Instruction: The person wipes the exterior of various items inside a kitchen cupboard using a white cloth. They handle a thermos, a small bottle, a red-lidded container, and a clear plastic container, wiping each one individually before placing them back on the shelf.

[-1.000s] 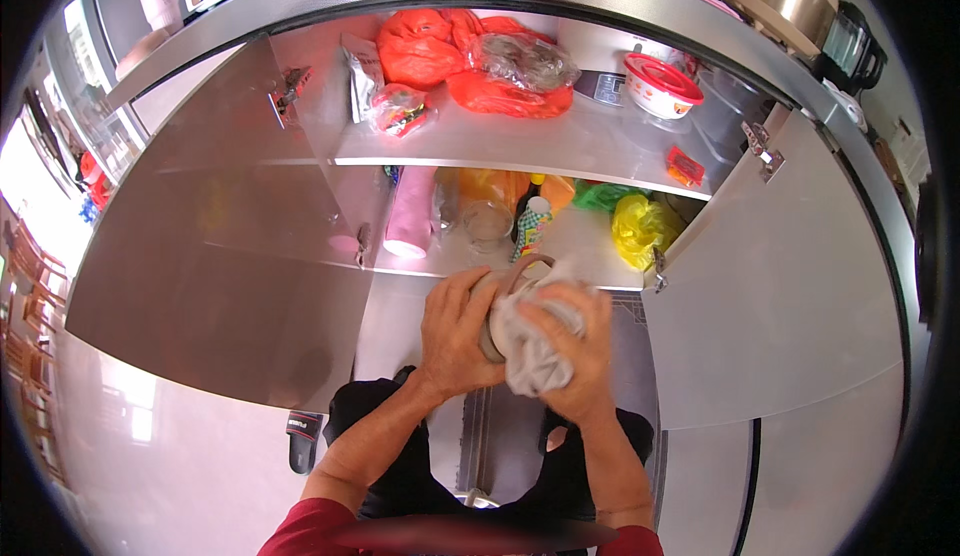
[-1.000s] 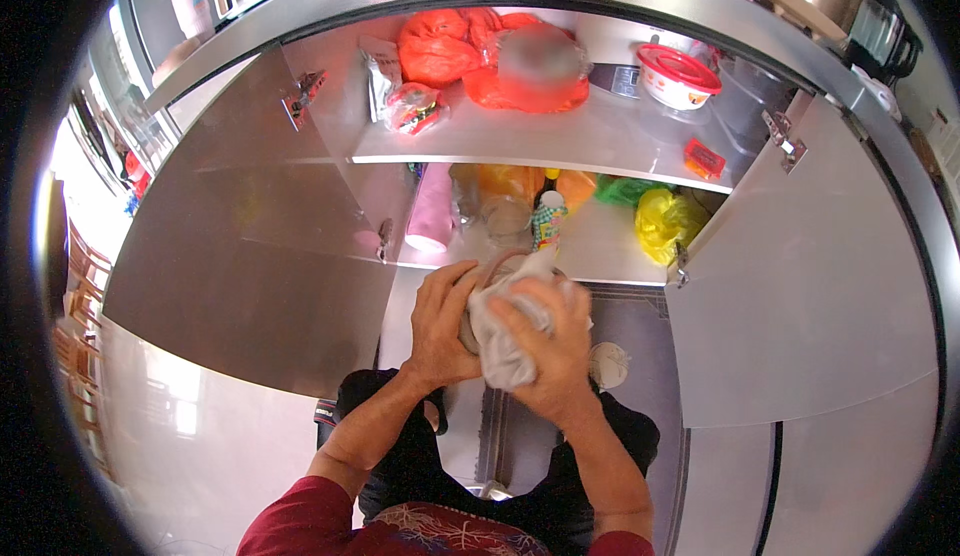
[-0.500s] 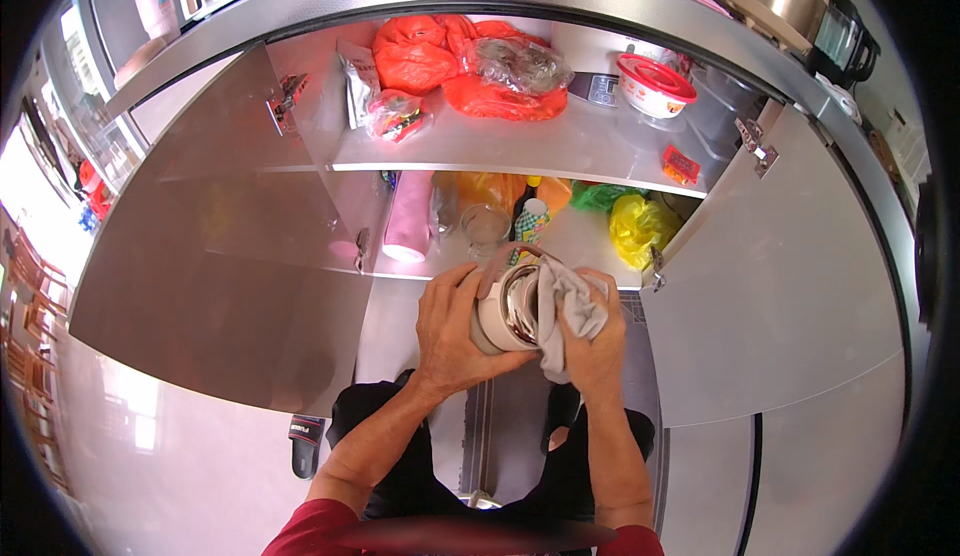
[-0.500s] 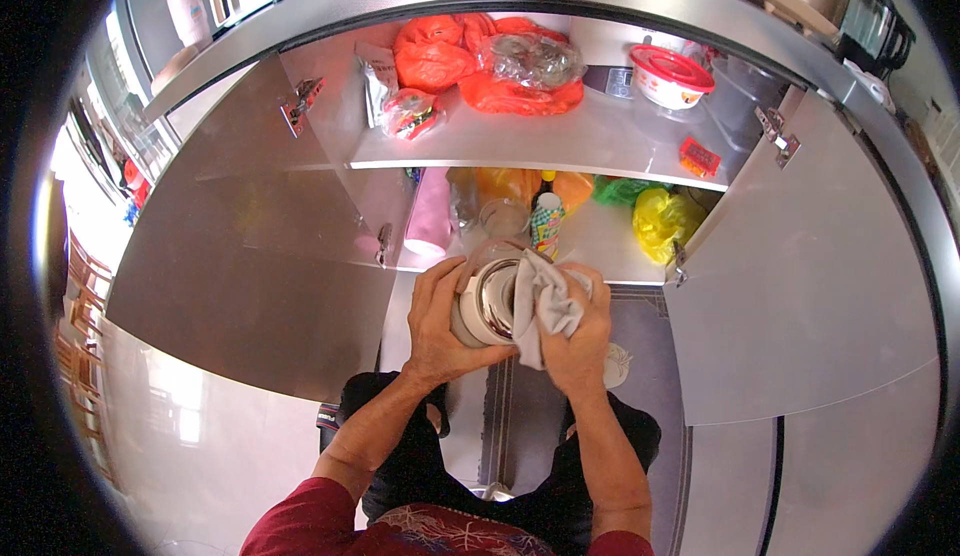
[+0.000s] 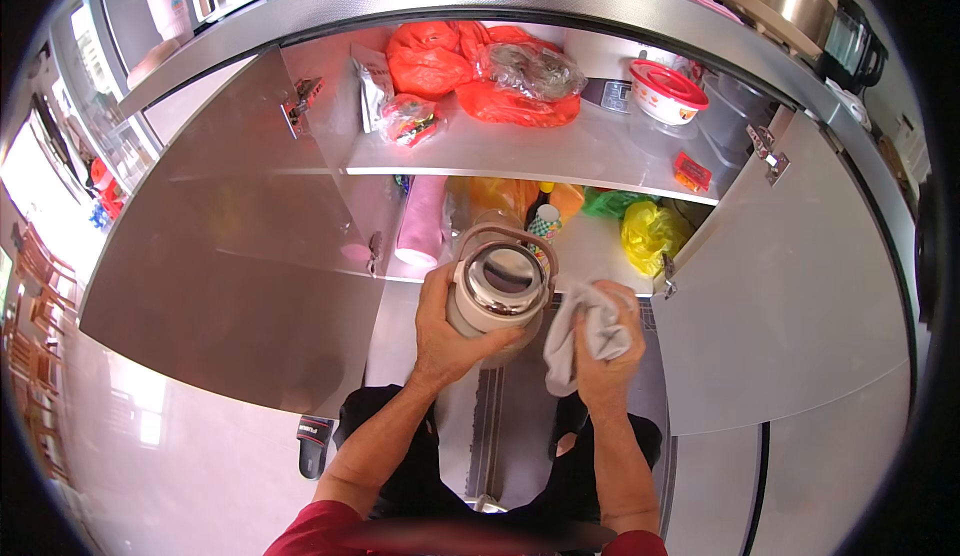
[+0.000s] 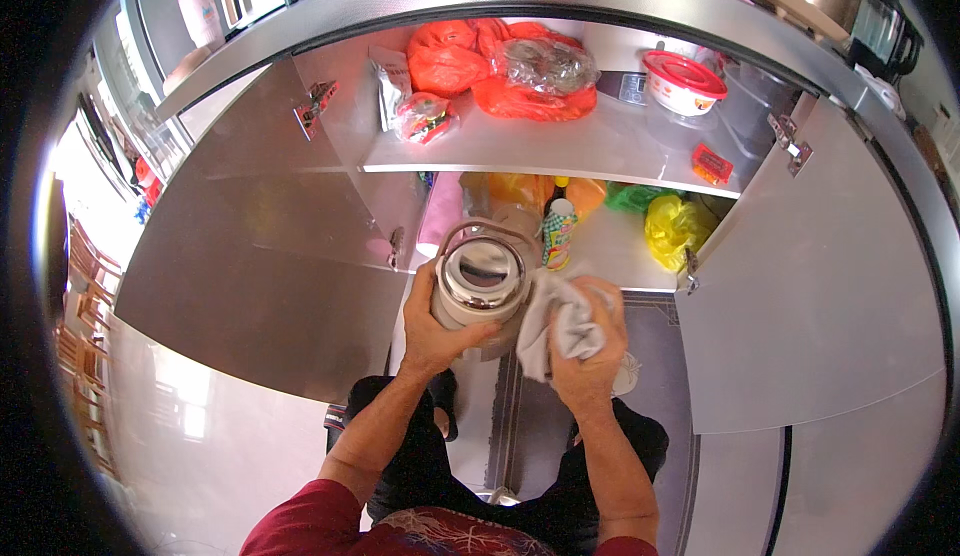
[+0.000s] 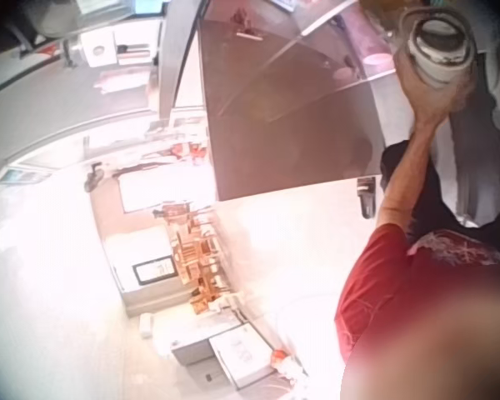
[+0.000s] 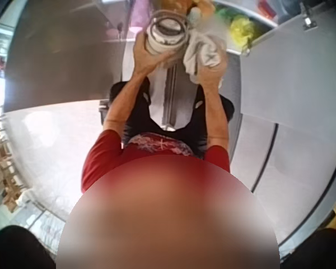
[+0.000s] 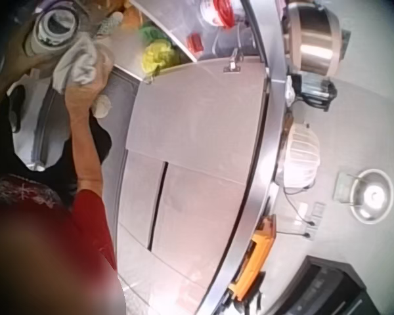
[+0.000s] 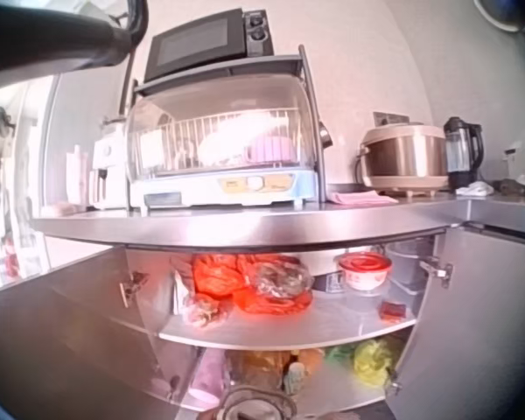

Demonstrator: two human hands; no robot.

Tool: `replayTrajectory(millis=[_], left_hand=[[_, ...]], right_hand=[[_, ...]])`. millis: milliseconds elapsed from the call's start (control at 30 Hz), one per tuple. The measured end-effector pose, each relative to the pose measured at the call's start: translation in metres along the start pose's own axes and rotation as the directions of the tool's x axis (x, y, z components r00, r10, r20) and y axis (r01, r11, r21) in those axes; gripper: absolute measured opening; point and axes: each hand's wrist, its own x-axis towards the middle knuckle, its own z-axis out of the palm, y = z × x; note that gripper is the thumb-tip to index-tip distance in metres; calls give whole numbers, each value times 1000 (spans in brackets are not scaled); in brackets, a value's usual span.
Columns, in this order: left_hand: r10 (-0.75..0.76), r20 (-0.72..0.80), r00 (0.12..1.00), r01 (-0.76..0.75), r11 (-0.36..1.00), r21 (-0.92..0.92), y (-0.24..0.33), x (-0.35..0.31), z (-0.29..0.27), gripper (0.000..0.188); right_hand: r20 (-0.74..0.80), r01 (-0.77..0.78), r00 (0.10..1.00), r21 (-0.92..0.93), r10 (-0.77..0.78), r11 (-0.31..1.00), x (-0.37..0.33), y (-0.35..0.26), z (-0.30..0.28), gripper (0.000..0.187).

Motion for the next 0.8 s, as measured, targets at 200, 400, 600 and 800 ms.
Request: replayTrajectory(millis=[200,400,600,800], left_hand=[[-256,48,966,246,834,-493,3,-3,10,73],[-294,160,942,331,752,-570,5,-4,-4,74],[-163,508,846,476,662,-579,-6,-8,-11,97],[-246,176,953,302,787,-538,-3,-6,-3,69]], right_hand=[[-38,151,987,-155,-158,976,-20,10,37,34],[212,-329,937,269,277,905,0,32,20,33],[504,-714,700,526,506,462,-4,65,2,35],[334,-524,849,630,410,574,-5,54,9,29]])
